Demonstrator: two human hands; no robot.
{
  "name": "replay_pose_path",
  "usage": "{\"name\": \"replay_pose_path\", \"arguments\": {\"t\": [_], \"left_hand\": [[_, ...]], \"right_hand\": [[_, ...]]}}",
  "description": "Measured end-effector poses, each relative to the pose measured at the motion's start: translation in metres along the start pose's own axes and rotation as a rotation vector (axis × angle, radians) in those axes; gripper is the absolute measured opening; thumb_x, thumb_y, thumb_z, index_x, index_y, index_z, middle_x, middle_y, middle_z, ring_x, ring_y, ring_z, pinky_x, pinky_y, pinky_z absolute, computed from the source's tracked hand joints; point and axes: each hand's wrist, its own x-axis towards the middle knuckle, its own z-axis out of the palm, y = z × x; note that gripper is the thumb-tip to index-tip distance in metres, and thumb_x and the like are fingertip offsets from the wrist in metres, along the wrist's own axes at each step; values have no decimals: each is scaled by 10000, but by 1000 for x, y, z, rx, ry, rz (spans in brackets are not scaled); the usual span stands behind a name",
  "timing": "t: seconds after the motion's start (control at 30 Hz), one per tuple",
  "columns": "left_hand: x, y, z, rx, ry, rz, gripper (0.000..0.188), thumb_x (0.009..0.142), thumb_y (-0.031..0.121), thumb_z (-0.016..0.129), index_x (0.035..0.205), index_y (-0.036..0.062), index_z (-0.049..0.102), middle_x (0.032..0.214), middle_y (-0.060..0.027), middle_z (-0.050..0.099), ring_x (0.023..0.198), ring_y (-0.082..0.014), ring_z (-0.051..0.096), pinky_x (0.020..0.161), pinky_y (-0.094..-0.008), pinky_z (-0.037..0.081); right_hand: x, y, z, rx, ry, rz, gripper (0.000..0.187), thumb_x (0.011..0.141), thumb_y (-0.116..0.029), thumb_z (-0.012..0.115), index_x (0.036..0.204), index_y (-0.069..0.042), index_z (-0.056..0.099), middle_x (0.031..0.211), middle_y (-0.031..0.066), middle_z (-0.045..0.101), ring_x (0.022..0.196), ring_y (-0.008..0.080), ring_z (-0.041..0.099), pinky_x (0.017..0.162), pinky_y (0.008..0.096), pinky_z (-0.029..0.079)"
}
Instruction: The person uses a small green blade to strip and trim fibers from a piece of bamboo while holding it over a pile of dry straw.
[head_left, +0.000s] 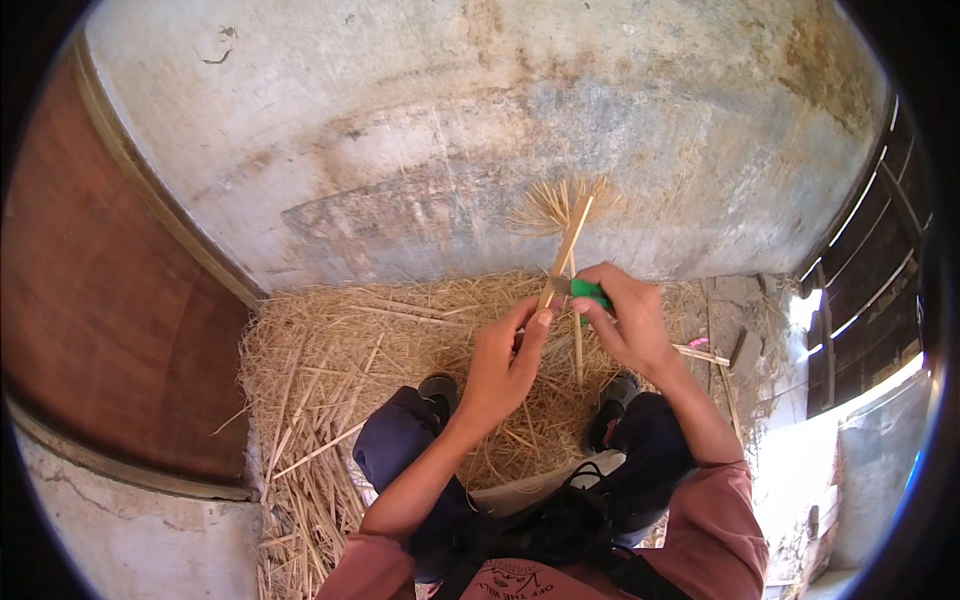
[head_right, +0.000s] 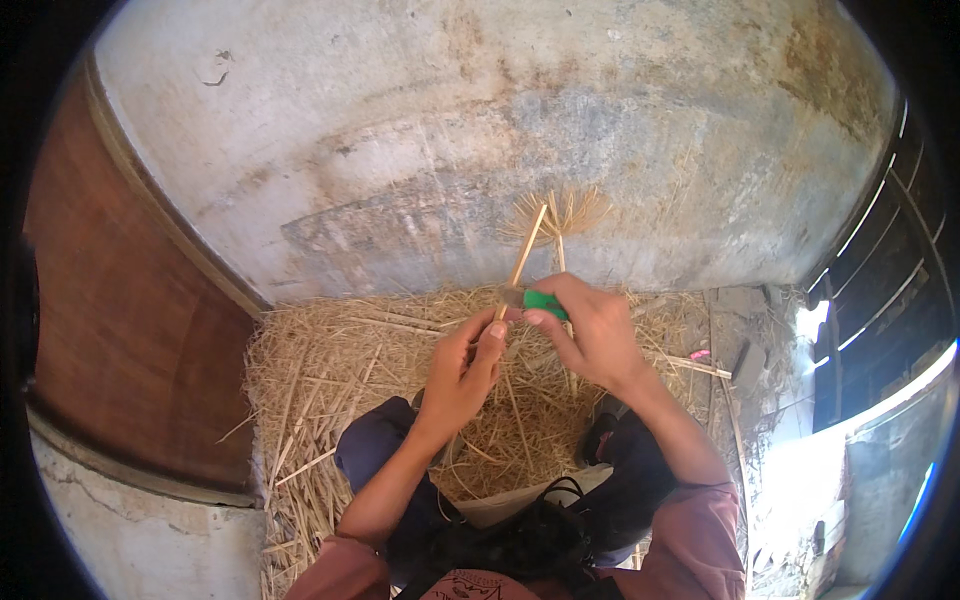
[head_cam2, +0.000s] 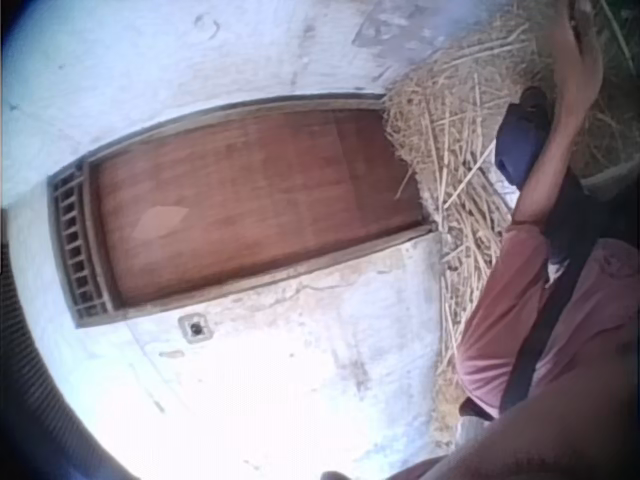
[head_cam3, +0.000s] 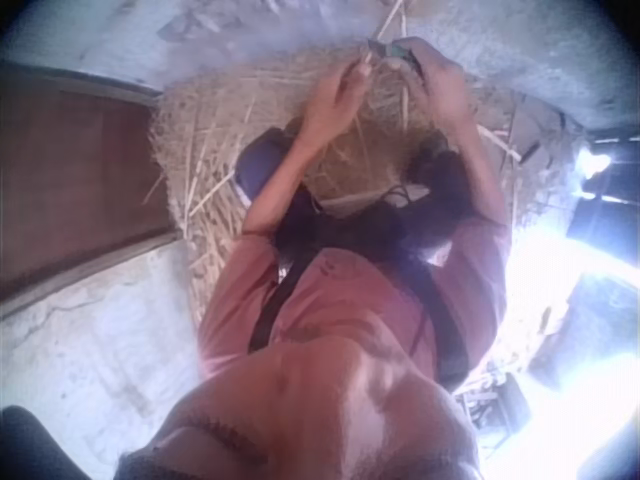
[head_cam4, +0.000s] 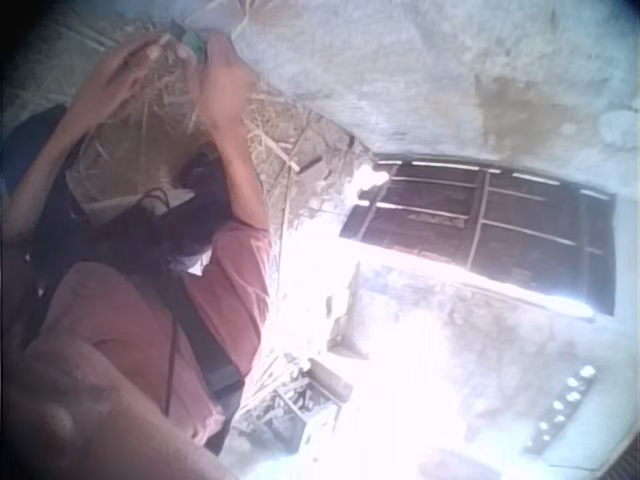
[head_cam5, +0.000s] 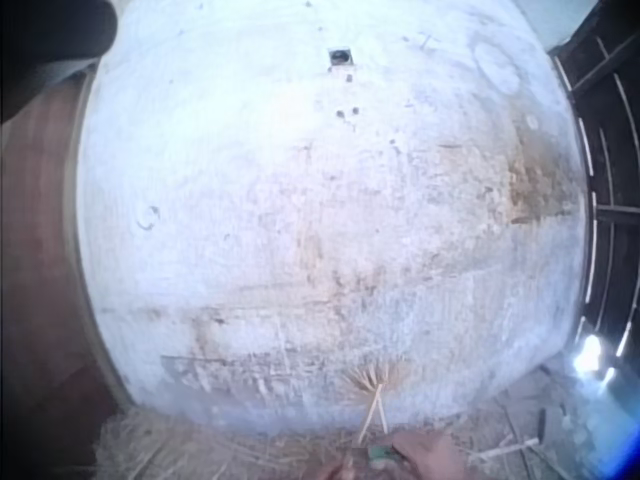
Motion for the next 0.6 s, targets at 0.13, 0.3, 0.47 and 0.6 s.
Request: {"name": "replay_pose_path", "arguments": {"t": [0.13,0.3,0.47,0.6], "left_hand": [[0,0,4,140,70,46,315,1167,239,593,1325,-9,707,707,49,513,624,-28,474,559,-263,373],[-3,-21,10,132,98,15,309,1166,246,600,1268,-19,721,704,56,506,632,-29,472,561,-264,378],[-6,-41,13,71,102,-80,342,1168,262,602,1336,-11,721,742,63,516,630,-24,469,558,-258,373],[-10,-40,9,115,26,-138,382,1172,261,594,1432,2,700,755,62,517,632,-17,460,558,-250,367]], "right_hand": [[-6,9,6,-122,-37,-120,273,968,-247,838,1132,-62,723,965,114,745,764,329,744,640,419,573],[-13,19,13,-160,-64,-137,273,944,-254,853,1116,-76,738,955,81,746,727,304,740,609,402,567],[-17,26,18,-204,-115,-94,266,942,-258,855,1113,-79,758,938,74,752,705,289,742,579,386,557],[-11,47,18,-193,15,-25,252,965,-260,844,1103,-61,776,918,101,769,706,284,755,590,384,570]]}}
